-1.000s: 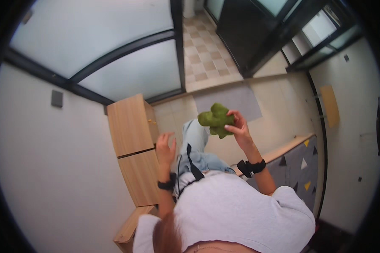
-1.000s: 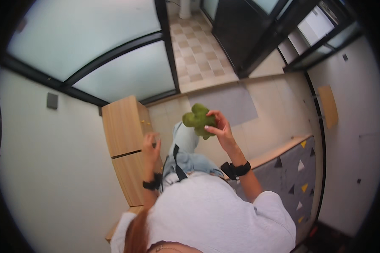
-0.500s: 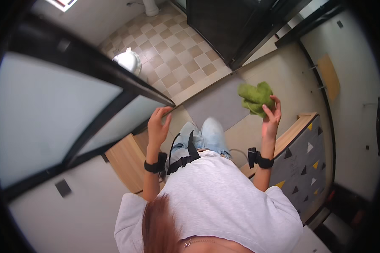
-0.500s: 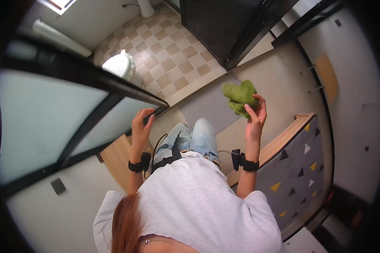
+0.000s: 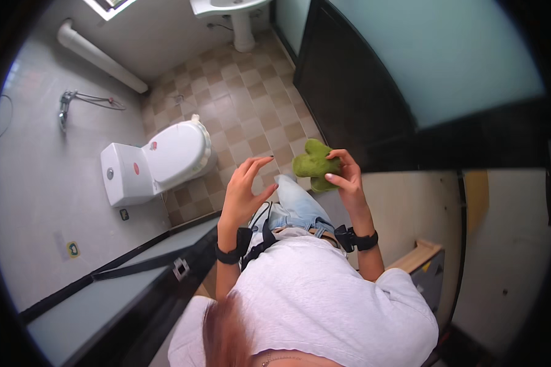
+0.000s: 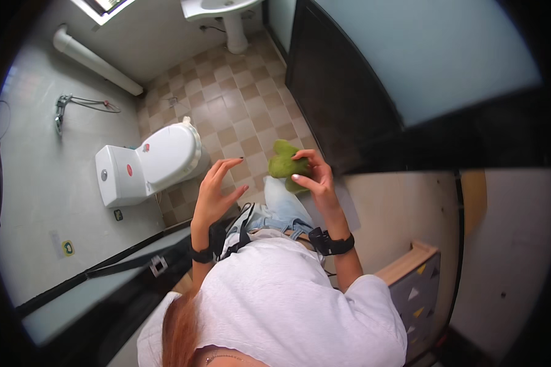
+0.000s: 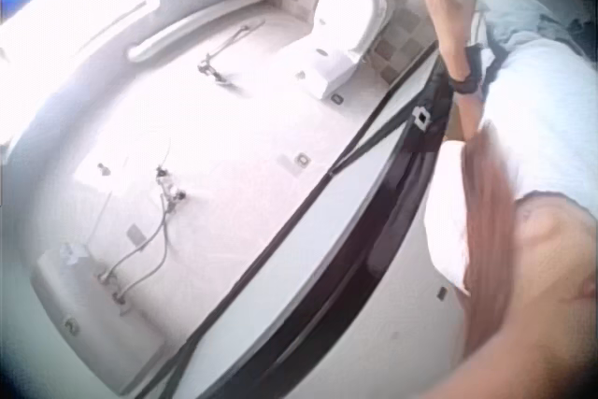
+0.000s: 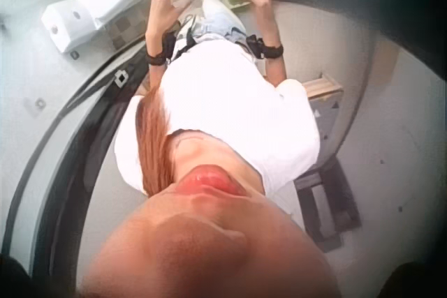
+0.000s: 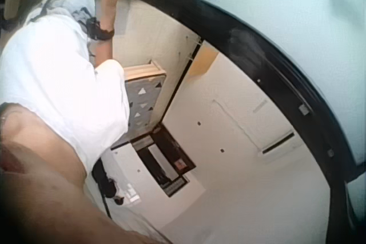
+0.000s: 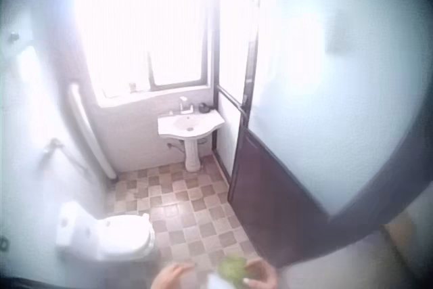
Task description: The person wipes a wooden table, a door frame, and a headboard with a cloth, then rinses the cloth in a sink and wipes a glass door and frame.
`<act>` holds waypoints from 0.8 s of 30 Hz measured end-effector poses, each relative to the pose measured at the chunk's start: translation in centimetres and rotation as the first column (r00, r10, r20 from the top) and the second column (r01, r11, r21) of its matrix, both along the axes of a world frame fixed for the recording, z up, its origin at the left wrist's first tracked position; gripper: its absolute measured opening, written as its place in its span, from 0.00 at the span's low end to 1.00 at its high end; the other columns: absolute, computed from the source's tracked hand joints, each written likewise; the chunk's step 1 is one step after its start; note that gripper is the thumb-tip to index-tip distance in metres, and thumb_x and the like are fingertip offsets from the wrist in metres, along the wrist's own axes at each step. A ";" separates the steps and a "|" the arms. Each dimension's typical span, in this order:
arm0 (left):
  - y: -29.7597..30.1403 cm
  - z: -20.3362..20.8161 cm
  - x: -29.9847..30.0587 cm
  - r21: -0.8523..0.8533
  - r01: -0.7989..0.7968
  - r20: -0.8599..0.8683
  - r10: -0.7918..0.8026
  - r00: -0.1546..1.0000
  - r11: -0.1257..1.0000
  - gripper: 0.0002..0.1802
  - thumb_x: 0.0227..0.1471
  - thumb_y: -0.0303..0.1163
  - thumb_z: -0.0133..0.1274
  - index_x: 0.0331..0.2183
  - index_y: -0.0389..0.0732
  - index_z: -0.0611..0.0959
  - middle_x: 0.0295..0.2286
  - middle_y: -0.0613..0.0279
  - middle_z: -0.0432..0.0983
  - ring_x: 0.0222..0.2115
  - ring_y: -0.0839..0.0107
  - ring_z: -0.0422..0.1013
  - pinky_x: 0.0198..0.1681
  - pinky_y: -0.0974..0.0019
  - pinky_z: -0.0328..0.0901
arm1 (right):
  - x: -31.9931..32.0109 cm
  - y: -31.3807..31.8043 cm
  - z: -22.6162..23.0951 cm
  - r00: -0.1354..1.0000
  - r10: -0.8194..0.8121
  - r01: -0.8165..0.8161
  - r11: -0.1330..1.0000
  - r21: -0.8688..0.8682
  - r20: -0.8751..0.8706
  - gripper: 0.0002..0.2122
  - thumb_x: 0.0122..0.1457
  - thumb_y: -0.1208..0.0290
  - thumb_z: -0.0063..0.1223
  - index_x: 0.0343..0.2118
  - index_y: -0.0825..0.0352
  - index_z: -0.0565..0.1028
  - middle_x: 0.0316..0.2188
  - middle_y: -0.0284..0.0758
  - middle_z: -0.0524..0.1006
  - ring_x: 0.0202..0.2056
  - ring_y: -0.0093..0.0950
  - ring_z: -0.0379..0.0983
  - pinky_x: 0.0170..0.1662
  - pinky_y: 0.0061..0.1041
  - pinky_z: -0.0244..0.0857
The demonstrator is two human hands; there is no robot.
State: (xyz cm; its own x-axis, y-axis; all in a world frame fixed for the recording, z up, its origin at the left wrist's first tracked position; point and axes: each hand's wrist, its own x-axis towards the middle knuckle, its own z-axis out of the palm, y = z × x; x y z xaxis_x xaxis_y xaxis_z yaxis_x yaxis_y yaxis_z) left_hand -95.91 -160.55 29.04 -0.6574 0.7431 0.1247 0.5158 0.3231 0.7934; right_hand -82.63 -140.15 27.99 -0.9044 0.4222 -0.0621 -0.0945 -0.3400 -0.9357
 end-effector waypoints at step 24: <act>16.8 -2.2 -44.7 0.221 0.096 0.352 -0.171 0.920 0.971 0.14 0.51 0.22 0.51 0.41 0.31 0.76 0.37 0.61 0.74 0.37 0.73 0.69 0.43 0.69 0.64 | -35.8 20.4 4.8 0.974 0.207 -0.147 0.890 0.431 -0.096 0.33 0.52 0.72 0.52 0.61 0.59 0.54 0.56 0.37 0.64 0.57 0.33 0.59 0.59 0.37 0.52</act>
